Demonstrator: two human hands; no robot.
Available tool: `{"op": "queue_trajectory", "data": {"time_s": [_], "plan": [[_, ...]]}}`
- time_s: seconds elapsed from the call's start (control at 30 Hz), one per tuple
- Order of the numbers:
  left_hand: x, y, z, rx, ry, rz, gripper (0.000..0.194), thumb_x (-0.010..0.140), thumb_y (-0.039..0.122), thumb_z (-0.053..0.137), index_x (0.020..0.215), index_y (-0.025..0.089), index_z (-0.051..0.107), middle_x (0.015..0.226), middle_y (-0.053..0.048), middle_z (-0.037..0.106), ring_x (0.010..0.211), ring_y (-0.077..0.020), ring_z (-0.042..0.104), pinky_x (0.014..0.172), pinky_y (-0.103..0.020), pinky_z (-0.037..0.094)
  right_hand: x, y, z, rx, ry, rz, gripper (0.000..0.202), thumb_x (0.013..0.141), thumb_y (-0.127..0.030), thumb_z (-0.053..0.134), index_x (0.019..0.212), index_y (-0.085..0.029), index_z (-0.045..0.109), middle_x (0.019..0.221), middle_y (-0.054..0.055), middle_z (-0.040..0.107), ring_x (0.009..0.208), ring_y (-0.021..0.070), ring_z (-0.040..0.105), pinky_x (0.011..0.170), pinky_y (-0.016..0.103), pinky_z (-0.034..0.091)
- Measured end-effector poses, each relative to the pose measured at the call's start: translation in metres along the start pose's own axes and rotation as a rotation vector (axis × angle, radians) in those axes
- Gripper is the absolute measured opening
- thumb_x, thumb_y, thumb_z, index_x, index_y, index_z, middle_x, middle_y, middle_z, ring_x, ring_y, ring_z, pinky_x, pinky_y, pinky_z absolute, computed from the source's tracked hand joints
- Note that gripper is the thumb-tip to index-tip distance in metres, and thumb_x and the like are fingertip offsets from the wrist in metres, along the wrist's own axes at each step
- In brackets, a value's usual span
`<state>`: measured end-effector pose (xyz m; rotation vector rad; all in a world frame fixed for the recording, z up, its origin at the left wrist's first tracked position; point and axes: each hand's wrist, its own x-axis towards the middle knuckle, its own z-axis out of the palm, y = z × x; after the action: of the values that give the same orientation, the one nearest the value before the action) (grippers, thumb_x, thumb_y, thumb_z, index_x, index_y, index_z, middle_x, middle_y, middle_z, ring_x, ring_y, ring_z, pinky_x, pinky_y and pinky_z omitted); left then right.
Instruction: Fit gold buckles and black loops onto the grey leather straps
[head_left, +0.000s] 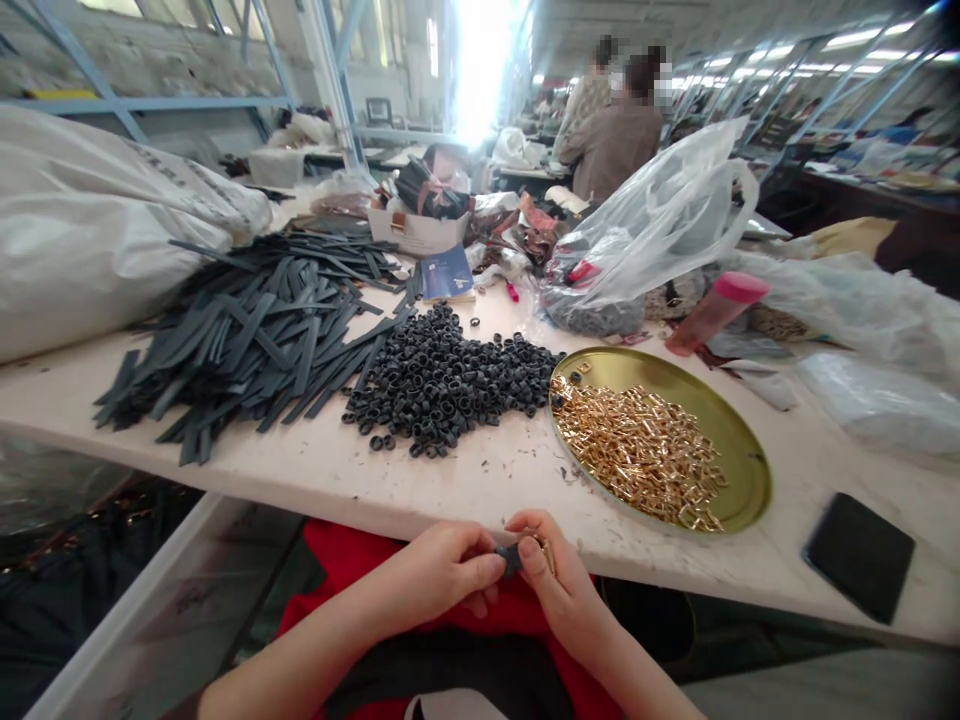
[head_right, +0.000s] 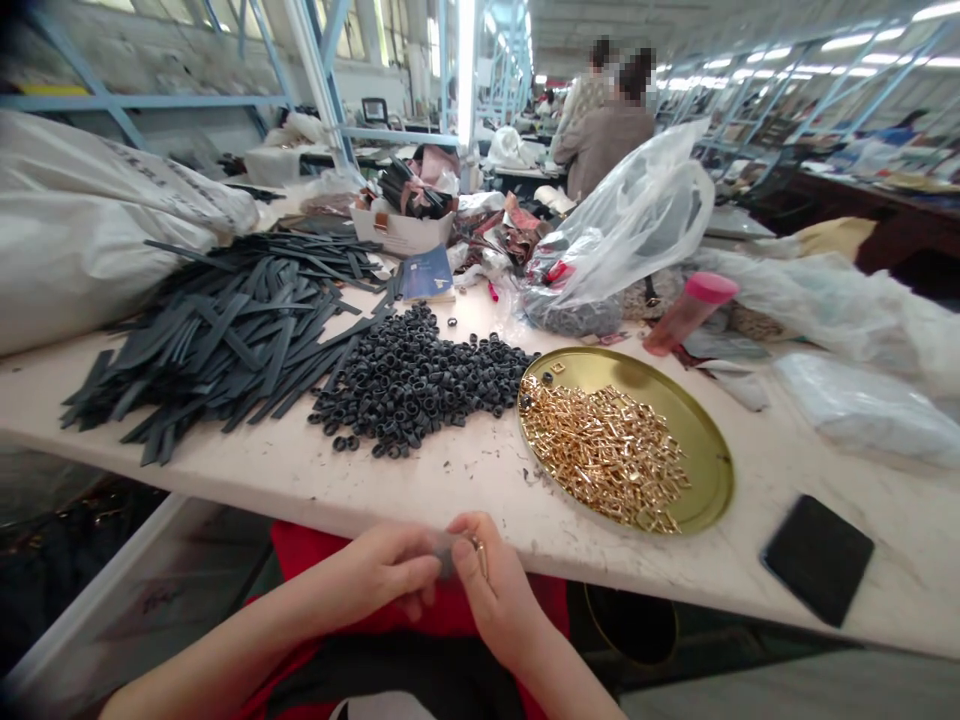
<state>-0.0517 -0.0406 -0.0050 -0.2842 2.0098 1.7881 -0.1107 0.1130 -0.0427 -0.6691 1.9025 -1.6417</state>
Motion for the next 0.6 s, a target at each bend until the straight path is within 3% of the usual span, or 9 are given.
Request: {"op": "queue_trajectory", "data": {"time_s": [0.07, 0.17, 0.23, 0.3, 0.4, 0.5, 0.6], "plan": [[0.001, 0.004, -0.001, 0.138, -0.007, 0.014, 0.024, 0.080, 0.025, 0.038, 0.069, 0.016, 0.057, 0.054, 0.002, 0.057, 0.048, -0.0113, 0.054, 0.051, -0.020, 0.040, 0.002, 0.004, 0.005, 0.016, 0.035, 0.001, 0.034, 0.085, -0.050, 0.037, 0.096, -0.021, 0.050, 0.061, -0.003, 0.046, 0.056, 0.0137, 0.044, 0.054, 0.026, 0.036], [0.010, 0.009, -0.002, 0.358, 0.070, 0.100, 0.031, 0.083, 0.026, 0.034, 0.070, 0.016, 0.060, 0.055, 0.000, 0.058, 0.050, -0.0123, 0.054, 0.052, -0.020, 0.040, 0.017, 0.010, 0.006, -0.016, -0.004, -0.011, 0.036, 0.085, -0.050, 0.034, 0.100, -0.021, 0.049, 0.070, 0.001, 0.056, 0.062, 0.0167, 0.053, 0.058, 0.028, 0.041], [0.020, 0.009, -0.009, 0.544, 0.196, 0.155, 0.031, 0.084, 0.030, 0.037, 0.074, 0.017, 0.063, 0.064, -0.004, 0.063, 0.058, -0.0164, 0.058, 0.056, -0.023, 0.041, 0.036, 0.016, 0.001, -0.161, 0.046, -0.010, 0.036, 0.085, -0.049, 0.032, 0.099, -0.021, 0.050, 0.070, 0.003, 0.059, 0.062, 0.0189, 0.055, 0.057, 0.030, 0.042], [0.026, 0.007, -0.026, 0.709, 0.378, 0.205, 0.028, 0.083, 0.035, 0.042, 0.086, 0.017, 0.064, 0.081, -0.008, 0.066, 0.074, -0.0214, 0.060, 0.065, -0.027, 0.044, 0.060, 0.023, -0.008, -0.416, 0.130, -0.052, 0.036, 0.084, -0.049, 0.033, 0.089, -0.021, 0.054, 0.068, 0.004, 0.060, 0.064, 0.0218, 0.056, 0.060, 0.034, 0.043], [0.022, 0.002, -0.077, 0.859, 0.639, 0.173, 0.027, 0.084, 0.036, 0.045, 0.098, 0.019, 0.061, 0.095, -0.007, 0.064, 0.089, -0.0200, 0.058, 0.077, -0.026, 0.043, 0.093, 0.040, -0.021, -0.722, 0.242, -0.210, 0.035, 0.080, -0.050, 0.041, 0.083, -0.019, 0.057, 0.084, 0.010, 0.064, 0.080, 0.0275, 0.058, 0.074, 0.042, 0.042], [0.010, -0.005, -0.152, 0.974, 0.874, -0.044, 0.022, 0.087, 0.026, 0.042, 0.096, 0.018, 0.060, 0.098, -0.006, 0.062, 0.091, -0.0159, 0.057, 0.081, -0.023, 0.041, 0.110, 0.060, -0.032, -0.850, 0.316, -0.344, 0.038, 0.079, -0.050, 0.044, 0.092, -0.018, 0.058, 0.095, 0.012, 0.065, 0.088, 0.0285, 0.060, 0.079, 0.042, 0.044], [0.008, -0.015, -0.223, 1.004, 0.993, -0.208, 0.025, 0.089, 0.020, 0.037, 0.104, 0.012, 0.056, 0.104, -0.012, 0.059, 0.099, -0.0197, 0.054, 0.087, -0.033, 0.040, 0.115, 0.076, -0.040, -0.926, 0.293, -0.432, 0.034, 0.080, -0.047, 0.044, 0.091, -0.019, 0.060, 0.092, 0.009, 0.067, 0.083, 0.0253, 0.063, 0.074, 0.038, 0.048]]}}
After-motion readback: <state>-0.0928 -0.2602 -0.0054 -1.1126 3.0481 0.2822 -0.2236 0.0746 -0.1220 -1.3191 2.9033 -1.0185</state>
